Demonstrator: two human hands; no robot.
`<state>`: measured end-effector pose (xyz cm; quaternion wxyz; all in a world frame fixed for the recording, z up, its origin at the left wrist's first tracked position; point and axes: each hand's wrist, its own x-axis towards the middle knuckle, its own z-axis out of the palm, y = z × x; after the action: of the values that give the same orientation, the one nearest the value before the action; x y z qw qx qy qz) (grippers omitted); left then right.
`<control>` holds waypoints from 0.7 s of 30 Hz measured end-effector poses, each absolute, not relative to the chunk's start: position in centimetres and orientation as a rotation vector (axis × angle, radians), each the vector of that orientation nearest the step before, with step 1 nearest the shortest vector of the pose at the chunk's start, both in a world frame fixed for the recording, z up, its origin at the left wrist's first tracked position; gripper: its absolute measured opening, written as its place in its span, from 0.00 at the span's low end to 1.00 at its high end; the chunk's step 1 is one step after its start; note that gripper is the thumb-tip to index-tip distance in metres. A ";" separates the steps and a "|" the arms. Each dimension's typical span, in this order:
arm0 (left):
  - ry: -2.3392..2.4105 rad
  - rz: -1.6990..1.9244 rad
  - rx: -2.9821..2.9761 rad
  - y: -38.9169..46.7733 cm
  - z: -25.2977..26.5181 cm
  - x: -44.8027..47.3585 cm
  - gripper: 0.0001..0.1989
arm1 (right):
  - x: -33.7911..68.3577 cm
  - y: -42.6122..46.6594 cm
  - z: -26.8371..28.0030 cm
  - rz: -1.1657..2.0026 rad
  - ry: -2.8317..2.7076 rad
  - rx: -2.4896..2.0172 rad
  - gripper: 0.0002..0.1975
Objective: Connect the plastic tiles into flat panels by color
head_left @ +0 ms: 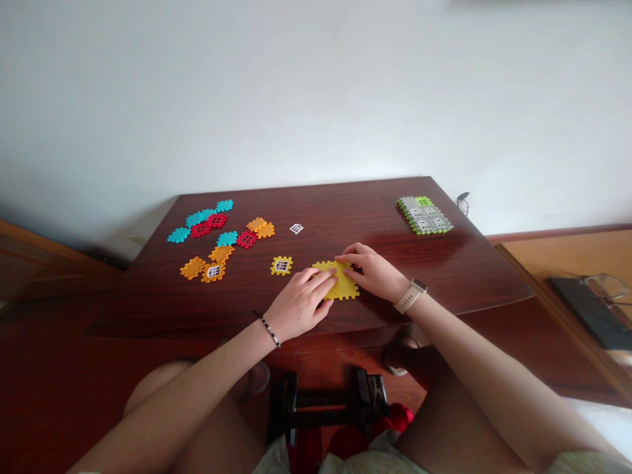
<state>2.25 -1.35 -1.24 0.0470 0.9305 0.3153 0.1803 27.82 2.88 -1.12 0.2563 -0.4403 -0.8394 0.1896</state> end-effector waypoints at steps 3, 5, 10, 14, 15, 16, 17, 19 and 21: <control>0.961 0.543 2.837 -1.3 -1.3 2.2 0.22 | 27.8 2.8 -1.2 0.482 -2.299 -1.194 0.16; 0.961 0.542 2.836 -1.3 -1.3 2.2 0.22 | 27.8 2.8 -1.2 0.462 -2.316 -1.200 0.16; 0.967 0.563 2.819 -1.3 -1.2 2.4 0.23 | 27.5 2.6 -1.1 0.371 -2.383 -1.219 0.17; 0.976 0.561 2.822 -1.4 -1.2 2.5 0.22 | 27.1 2.2 -0.7 0.296 -2.439 -1.234 0.18; 0.979 0.557 2.823 -1.4 -1.2 2.5 0.22 | 27.1 2.1 -0.6 0.292 -2.439 -1.238 0.18; 0.982 0.552 2.822 -1.5 -1.2 2.5 0.22 | 27.1 2.0 -0.5 0.292 -2.433 -1.242 0.18; 0.984 0.548 2.820 -1.5 -1.1 2.5 0.22 | 27.1 1.9 -0.4 0.294 -2.421 -1.248 0.18; 0.990 0.545 2.816 -1.6 -1.1 2.5 0.22 | 27.3 1.7 -0.2 0.287 -2.391 -1.263 0.16; 0.998 0.549 2.809 -1.6 -1.0 2.5 0.21 | 27.5 1.7 -0.2 0.264 -2.373 -1.285 0.14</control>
<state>2.53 -1.57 -1.04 0.0552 0.9253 0.3287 0.1808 27.45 1.71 -0.21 0.2134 -0.4631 -0.8550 0.0951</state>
